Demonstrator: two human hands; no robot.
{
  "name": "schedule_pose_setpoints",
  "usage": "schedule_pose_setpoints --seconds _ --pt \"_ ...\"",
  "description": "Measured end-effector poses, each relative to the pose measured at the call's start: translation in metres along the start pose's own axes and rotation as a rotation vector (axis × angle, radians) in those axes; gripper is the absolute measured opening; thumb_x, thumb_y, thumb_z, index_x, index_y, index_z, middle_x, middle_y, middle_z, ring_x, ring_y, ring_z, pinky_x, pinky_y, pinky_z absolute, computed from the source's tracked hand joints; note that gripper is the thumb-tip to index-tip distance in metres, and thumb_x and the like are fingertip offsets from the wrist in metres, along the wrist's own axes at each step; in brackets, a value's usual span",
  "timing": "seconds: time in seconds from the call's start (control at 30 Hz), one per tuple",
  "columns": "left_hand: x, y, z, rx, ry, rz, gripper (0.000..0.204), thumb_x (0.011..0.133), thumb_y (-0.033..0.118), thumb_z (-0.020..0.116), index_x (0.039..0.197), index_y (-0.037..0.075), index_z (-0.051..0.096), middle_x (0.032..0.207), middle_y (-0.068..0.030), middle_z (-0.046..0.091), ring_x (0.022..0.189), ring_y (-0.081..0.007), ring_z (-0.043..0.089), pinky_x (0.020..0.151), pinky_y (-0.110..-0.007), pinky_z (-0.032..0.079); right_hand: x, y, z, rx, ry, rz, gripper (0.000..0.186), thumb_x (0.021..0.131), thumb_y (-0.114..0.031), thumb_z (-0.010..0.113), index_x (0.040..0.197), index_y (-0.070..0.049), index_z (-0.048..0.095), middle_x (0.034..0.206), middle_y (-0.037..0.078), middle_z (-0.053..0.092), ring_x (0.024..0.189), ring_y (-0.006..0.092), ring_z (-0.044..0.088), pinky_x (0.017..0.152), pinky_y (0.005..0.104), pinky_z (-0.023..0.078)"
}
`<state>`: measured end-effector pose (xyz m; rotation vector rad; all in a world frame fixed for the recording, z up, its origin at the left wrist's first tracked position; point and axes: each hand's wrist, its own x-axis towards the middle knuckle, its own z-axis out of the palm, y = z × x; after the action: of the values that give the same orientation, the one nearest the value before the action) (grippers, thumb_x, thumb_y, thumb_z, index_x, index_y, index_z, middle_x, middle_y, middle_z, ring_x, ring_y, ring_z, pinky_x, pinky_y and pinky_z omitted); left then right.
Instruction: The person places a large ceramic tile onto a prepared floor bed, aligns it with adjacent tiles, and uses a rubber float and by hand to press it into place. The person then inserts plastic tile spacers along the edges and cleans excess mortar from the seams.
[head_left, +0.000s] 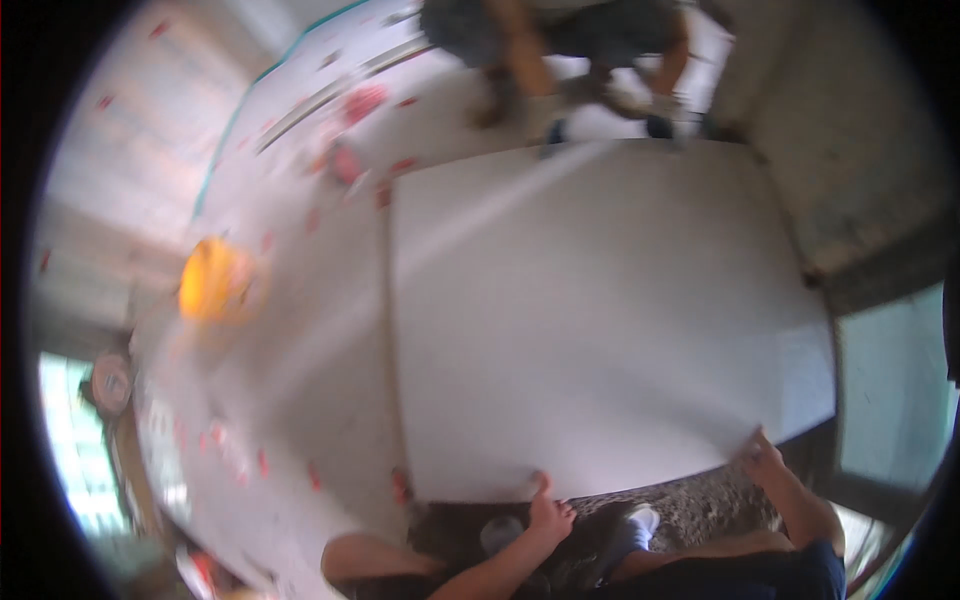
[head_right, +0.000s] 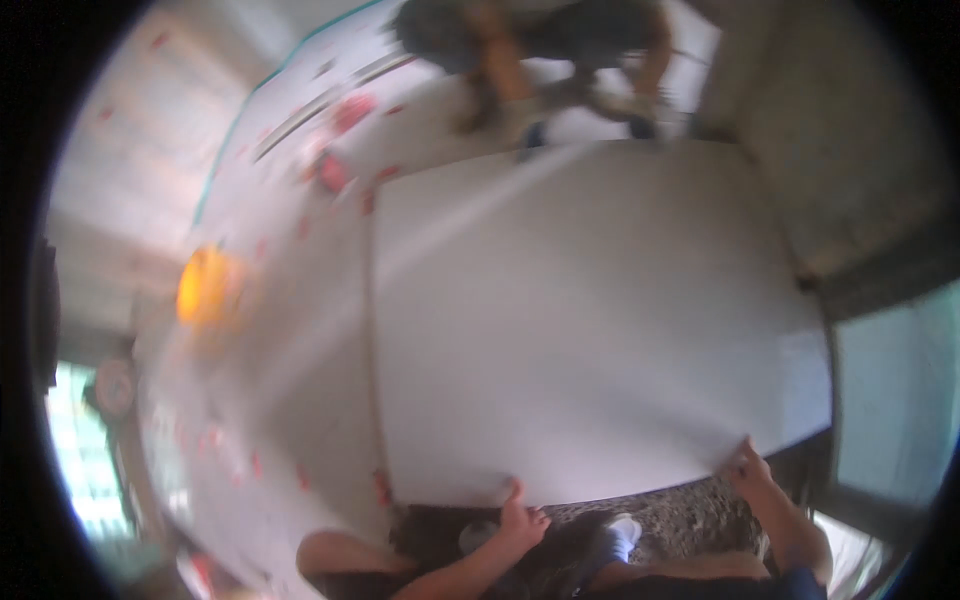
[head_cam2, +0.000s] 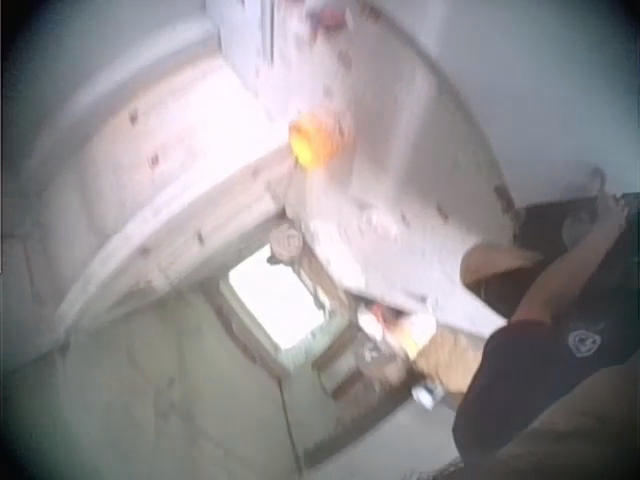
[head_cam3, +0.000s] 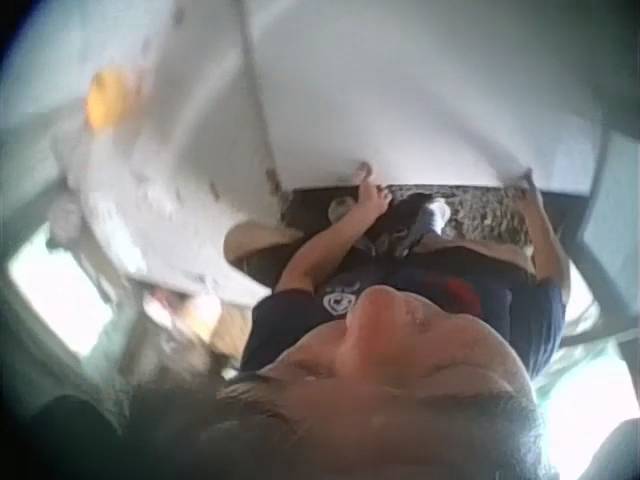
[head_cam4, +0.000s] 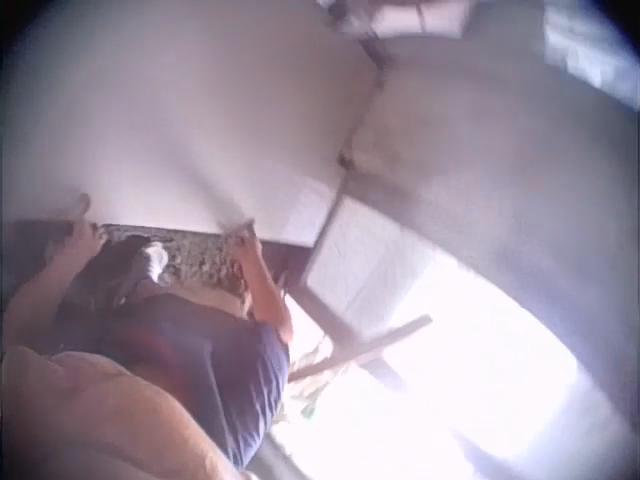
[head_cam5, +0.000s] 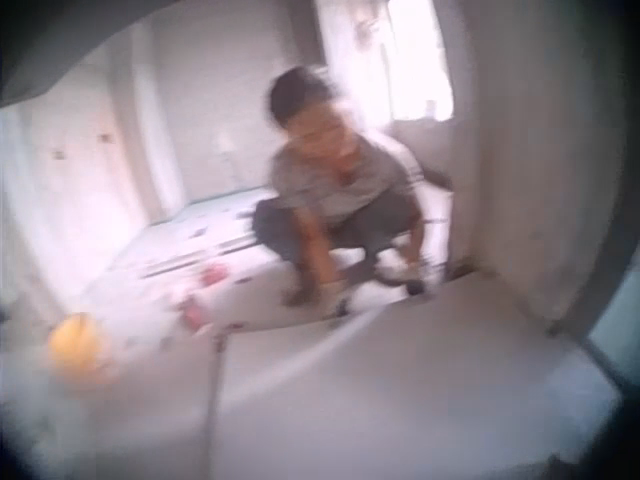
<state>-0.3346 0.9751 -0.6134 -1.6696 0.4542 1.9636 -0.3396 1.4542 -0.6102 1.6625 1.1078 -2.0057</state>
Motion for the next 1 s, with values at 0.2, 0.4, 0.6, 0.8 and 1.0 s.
schedule_pose_setpoints --seconds 0.2,0.4,0.6,0.8,1.0 --pt "-0.004 0.001 0.013 -0.01 0.094 0.08 0.047 0.081 0.062 0.061 0.088 0.017 0.052 0.066 0.0031 0.031 0.049 -0.0098 0.021 0.047 -0.027 0.019 0.026 0.003 -0.015 -0.024 0.11 -0.051 0.041 0.085 -0.05 0.064 0.1 -0.012 0.06 0.08 -0.001 0.057 0.067 0.0101 0.055 0.043 0.023 0.041" --pt "-0.009 -0.006 0.015 0.001 0.184 0.075 0.051 0.079 0.063 0.063 0.084 0.014 0.049 0.066 0.0013 0.032 0.05 -0.0107 0.024 0.05 -0.029 0.023 0.022 -0.007 -0.026 -0.233 -0.217 -0.134 0.05 0.086 -0.047 0.064 0.117 -0.008 0.057 0.112 0.004 0.059 0.098 0.0141 0.057 0.076 0.0221 0.05" --pt "-0.004 -0.006 0.027 0.034 0.146 0.056 0.053 0.078 0.065 0.062 0.085 0.014 0.051 0.066 0.0007 0.033 0.05 -0.0113 0.024 0.049 -0.029 0.024 0.038 -0.018 -0.039 -0.044 0.005 -0.118 0.05 0.083 -0.046 0.068 0.114 -0.008 0.059 0.104 0.003 0.061 0.093 0.0141 0.058 0.074 0.0222 0.051" --pt "0.005 -0.008 0.019 -0.003 0.109 0.044 0.051 0.077 0.065 0.064 0.084 0.016 0.051 0.063 0.0015 0.032 0.05 -0.0111 0.025 0.048 -0.027 0.023 0.02 -0.015 -0.012 -0.156 0.073 -0.085 0.047 0.078 -0.052 0.071 0.096 -0.011 0.06 0.074 0.001 0.058 0.054 0.0122 0.048 0.042 0.0236 0.036" --pt "0.009 -0.01 0.022 0.038 0.162 0.107 0.062 0.074 0.07 0.063 0.084 0.009 0.054 0.062 0.0002 0.037 0.046 -0.0111 0.032 0.041 -0.029 0.025 0.032 -0.021 -0.035 -0.163 0.052 -0.062 0.048 0.079 -0.054 0.069 0.099 -0.012 0.059 0.078 0.002 0.057 0.057 0.0112 0.048 0.041 0.0235 0.034"
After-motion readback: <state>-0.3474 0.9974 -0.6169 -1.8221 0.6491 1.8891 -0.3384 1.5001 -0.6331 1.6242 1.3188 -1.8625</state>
